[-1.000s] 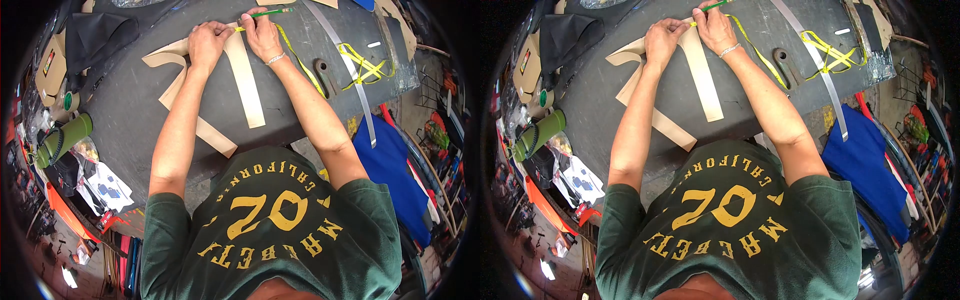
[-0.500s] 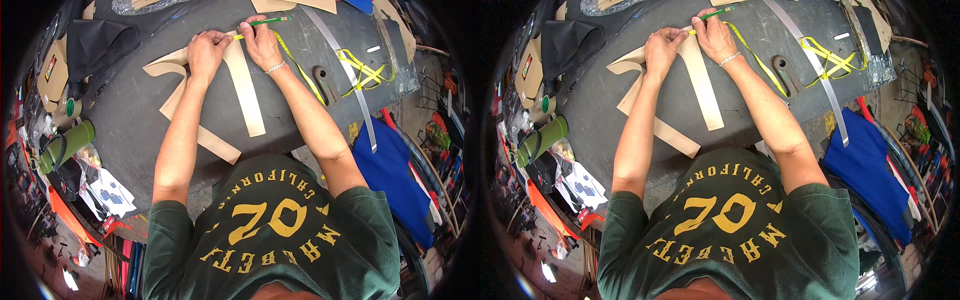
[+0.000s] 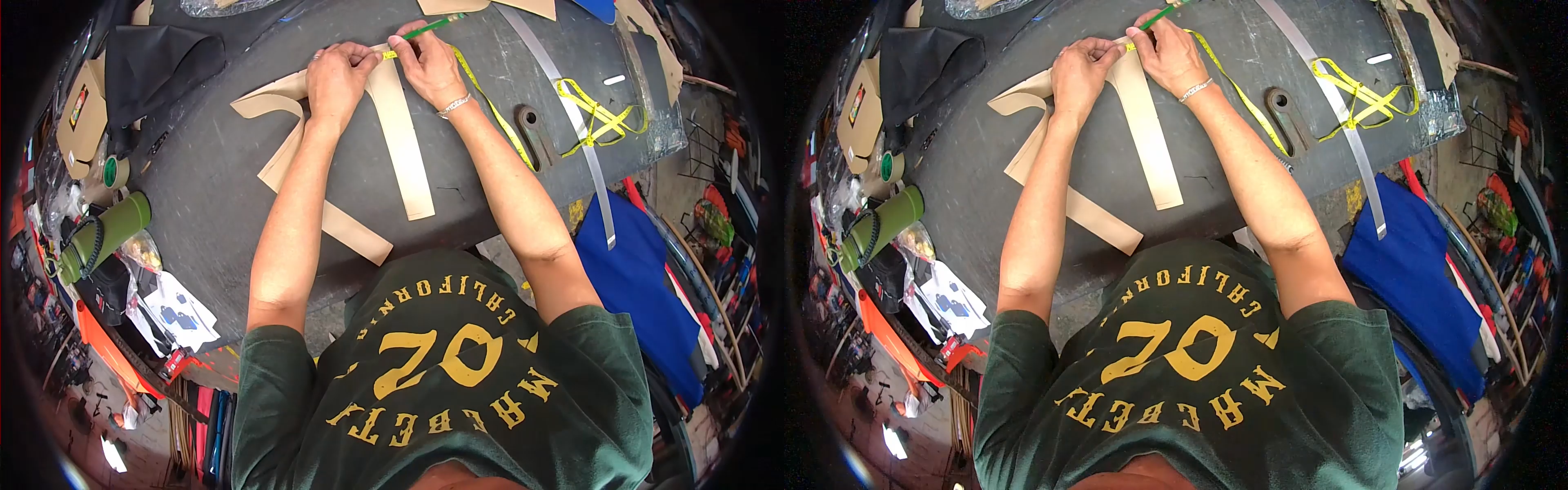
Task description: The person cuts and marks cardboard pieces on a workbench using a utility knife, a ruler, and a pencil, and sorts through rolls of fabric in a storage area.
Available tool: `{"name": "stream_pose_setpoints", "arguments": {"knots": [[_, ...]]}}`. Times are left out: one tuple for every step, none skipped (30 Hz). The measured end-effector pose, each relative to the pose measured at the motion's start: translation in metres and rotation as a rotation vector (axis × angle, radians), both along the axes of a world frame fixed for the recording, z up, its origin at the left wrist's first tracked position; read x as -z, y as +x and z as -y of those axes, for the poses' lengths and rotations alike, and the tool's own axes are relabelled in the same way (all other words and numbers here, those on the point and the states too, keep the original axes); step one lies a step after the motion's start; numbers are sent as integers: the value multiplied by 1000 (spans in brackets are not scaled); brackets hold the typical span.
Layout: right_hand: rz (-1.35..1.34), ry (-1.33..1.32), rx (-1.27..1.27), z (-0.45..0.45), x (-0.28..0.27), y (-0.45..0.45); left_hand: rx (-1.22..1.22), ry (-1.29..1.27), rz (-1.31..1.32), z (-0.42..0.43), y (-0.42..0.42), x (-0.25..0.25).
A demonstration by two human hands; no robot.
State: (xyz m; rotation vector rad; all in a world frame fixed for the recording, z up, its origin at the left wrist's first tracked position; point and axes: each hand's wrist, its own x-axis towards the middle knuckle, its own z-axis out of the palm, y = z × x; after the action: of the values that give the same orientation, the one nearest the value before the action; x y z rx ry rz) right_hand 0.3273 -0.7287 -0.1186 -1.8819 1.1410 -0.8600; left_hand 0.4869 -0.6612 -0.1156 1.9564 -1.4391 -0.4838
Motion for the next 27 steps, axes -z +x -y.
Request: {"name": "stream_pose_setpoints", "arguments": {"knots": [[-2, -33, -7, 0, 1, -1, -2, -14, -4, -1, -2, -2], [-2, -66, -15, 1, 4, -1, -6, -29, -6, 0, -2, -1], [-6, -74, -16, 2, 5, -1, -6, -34, -3, 0, -2, -1], [-9, -83, -17, 3, 6, 0, -7, -39, 1, 1, -2, 0], [-13, -92, -18, 4, 7, 0, -6, -44, 3, 1, -2, 0], [-30, -76, -16, 4, 6, 0, -3, -52, 9, 2, -2, 1], [-46, -61, -14, 4, 6, 1, -2, -61, 14, 2, -2, 1], [-65, -44, -11, 1, 3, -1, 2, -68, 18, 0, -3, -1], [-68, -48, -15, 2, 3, 0, 5, -52, 23, 0, -2, 0], [-70, -54, -18, 2, 4, 0, 10, -36, 28, 1, -1, 2], [-72, -60, -21, 4, 4, 0, 14, -22, 34, 2, 0, 3], [-73, -54, -22, 5, 4, 1, 16, -22, 29, 3, 0, 3], [-73, -48, -22, 5, 4, 1, 17, -22, 24, 3, 1, 3], [-74, -42, -22, 6, 4, 1, 20, -22, 19, 4, 1, 3], [-79, -40, -19, 0, 0, -1, 24, -21, 18, -1, -1, 0], [-80, -41, -19, 1, 0, -1, 26, -22, 21, -1, -1, 0], [-81, -41, -19, 1, 0, -1, 27, -22, 24, 0, -1, 0], [-88, -46, -15, 1, 0, -1, 20, -50, 26, 0, -1, 1], [-94, -49, -11, 1, 0, 0, 13, -76, 27, 0, -2, 2], [-101, -52, -7, 1, 0, 1, 6, -102, 28, 0, -3, 2], [-91, -61, -11, 1, 1, 1, 13, -74, 28, 0, -2, 2], [-82, -69, -14, 1, 0, 0, 21, -45, 27, 0, -2, -1], [-72, -77, -17, 1, 0, 0, 29, -17, 28, 0, -2, -2], [-64, -132, -38, 3, 5, 0, 26, -13, 31, 1, -1, -1], [-53, -189, -59, 5, 9, 1, 23, -13, 36, 2, -1, 0], [-43, -246, -78, 7, 12, 1, 21, -13, 42, 2, -1, 0], [-57, -152, -39, 6, 6, 1, 33, -18, 41, 2, 0, 2]]}}
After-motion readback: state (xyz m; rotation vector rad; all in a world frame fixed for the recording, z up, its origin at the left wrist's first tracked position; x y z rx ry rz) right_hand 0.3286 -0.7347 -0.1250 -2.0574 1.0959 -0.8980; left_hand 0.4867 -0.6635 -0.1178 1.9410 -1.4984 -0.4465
